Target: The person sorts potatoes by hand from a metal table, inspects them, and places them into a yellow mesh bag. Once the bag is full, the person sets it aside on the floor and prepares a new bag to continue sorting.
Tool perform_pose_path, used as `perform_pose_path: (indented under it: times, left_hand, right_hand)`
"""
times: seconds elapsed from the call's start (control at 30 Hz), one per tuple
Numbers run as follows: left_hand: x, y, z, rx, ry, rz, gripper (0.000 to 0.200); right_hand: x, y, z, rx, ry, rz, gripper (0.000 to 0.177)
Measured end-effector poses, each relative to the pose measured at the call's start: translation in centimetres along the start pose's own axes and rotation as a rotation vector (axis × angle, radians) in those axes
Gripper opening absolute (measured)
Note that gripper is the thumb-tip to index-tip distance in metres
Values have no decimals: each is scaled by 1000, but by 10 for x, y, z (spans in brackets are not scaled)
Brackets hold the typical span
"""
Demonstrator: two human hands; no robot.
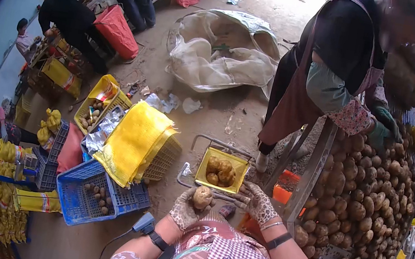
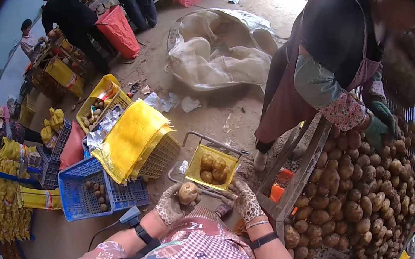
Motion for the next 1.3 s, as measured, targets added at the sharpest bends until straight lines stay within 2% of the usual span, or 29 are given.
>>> perform_pose_path:
  times: [0.07, 0.1, 0.13, 0.17, 0.2, 0.27, 0.3, 0.33, 0.37, 0.43, 0.47, 0.5, 0.53, 0.57, 0.6, 0.63, 0.67, 0.7, 0.77, 0.83, 0.87, 0.93, 1.0, 1.07, 1.13, 1.17, 1.2, 1.27, 1.3]
  left_hand:
    - [-41, -45, 30, -22, 24, 113, 44]
    - [-72, -76, 56, -118, -111, 192, 38]
    - [-106, -118, 83, -76, -302, 263, 37]
    - [-138, -170, 100, 150, -460, 402, 36]
    - [-177, -208, 118, 168, -594, 524, 40]
    - [-217, -263, 150, 291, -586, 697, 41]
    - [-220, -277, 158, 342, -537, 798, 42]
    - [-215, -287, 171, 393, -491, 874, 43]
    - [-201, -287, 178, 452, -430, 950, 45]
    - [-157, -258, 185, 610, -221, 1066, 48]
    - [-127, -221, 194, 275, -340, 1314, 45]
    - [-102, -192, 185, 364, -74, 1311, 43]
    - [-64, -171, 169, 306, -23, 1347, 40]
    - [-14, -121, 160, 328, 284, 1143, 39]
    - [32, -122, 137, 439, 378, 1143, 43]
    - [66, -114, 118, 348, 408, 1076, 45]
    - [80, -94, 126, 476, 613, 1092, 50]
    - [114, -98, 117, 560, 722, 1133, 54]
    - [182, -102, 98, 540, 780, 1147, 68]
    - [242, -98, 88, 550, 844, 1175, 72]
    - [269, -99, 81, 601, 846, 1225, 70]
    - [309, -94, 78, 598, 871, 1304, 70]
    - [338, -89, 75, 546, 837, 1308, 69]
    - [361, -83, 73, 485, 838, 1315, 69]
    - [379, -85, 75, 364, 696, 1211, 60]
    - [388, -83, 77, 252, 641, 1226, 57]
    - [395, -78, 84, 243, 649, 1233, 57]
    - [402, -66, 101, 90, 611, 987, 55]
    - [407, -70, 93, -48, 672, 1051, 51]
  right_hand:
    - [3, 18, -29, 37, 59, 1, 46]
    - [6, 22, -42, 69, 103, -2, 45]
    - [7, 25, -47, 55, 114, 16, 45]
    - [8, 30, -55, 92, 157, 17, 46]
    - [3, 44, -73, 89, 210, 44, 47]
    - [-5, 42, -103, 95, 393, 43, 49]
    - [-13, 51, -106, 16, 396, -56, 51]
    - [-17, 51, -124, 17, 356, 37, 49]
    - [-16, 52, -143, -11, 450, -11, 44]
    - [-39, 84, -160, -137, 504, 54, 44]
    - [-43, 96, -164, -164, 531, 35, 43]
    - [-46, 110, -180, -345, 596, 4, 40]
    - [-50, 128, -204, -522, 644, -36, 36]
    - [-61, 168, -232, -715, 689, 92, 37]
    - [-68, 205, -252, -888, 728, 200, 37]
    - [-75, 243, -264, -1255, 782, -140, 41]
    - [-75, 275, -274, -1601, 807, -503, 44]
    - [-64, 292, -290, -1649, 776, -579, 50]
    - [-39, 323, -303, -1682, 760, -643, 57]
    - [-18, 352, -299, -1791, 640, -1075, 63]
    - [-8, 361, -298, -1782, 659, -1062, 63]
    - [8, 379, -291, -1571, 439, -1086, 64]
    - [14, 394, -285, -1540, 420, -1051, 65]
    - [23, 385, -286, -1384, 381, -1012, 65]
    - [7, 347, -293, -1218, 797, -666, 65]
    - [-1, 325, -287, -1124, 858, -725, 66]
    - [-13, 304, -285, -1023, 917, -783, 67]
    - [-28, 259, -336, -882, 1002, -987, 67]
    - [-50, 274, -316, -958, 1043, -918, 67]
Point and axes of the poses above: each hand's wrist, its own z-axis towards the middle knuckle, its own y-axis out of the back of the hand, x = y × z, the point moved 2 cm from there along z, towards the middle knuckle, and after that the axes turned 3 degrees about -x, right-handed, at the moved point
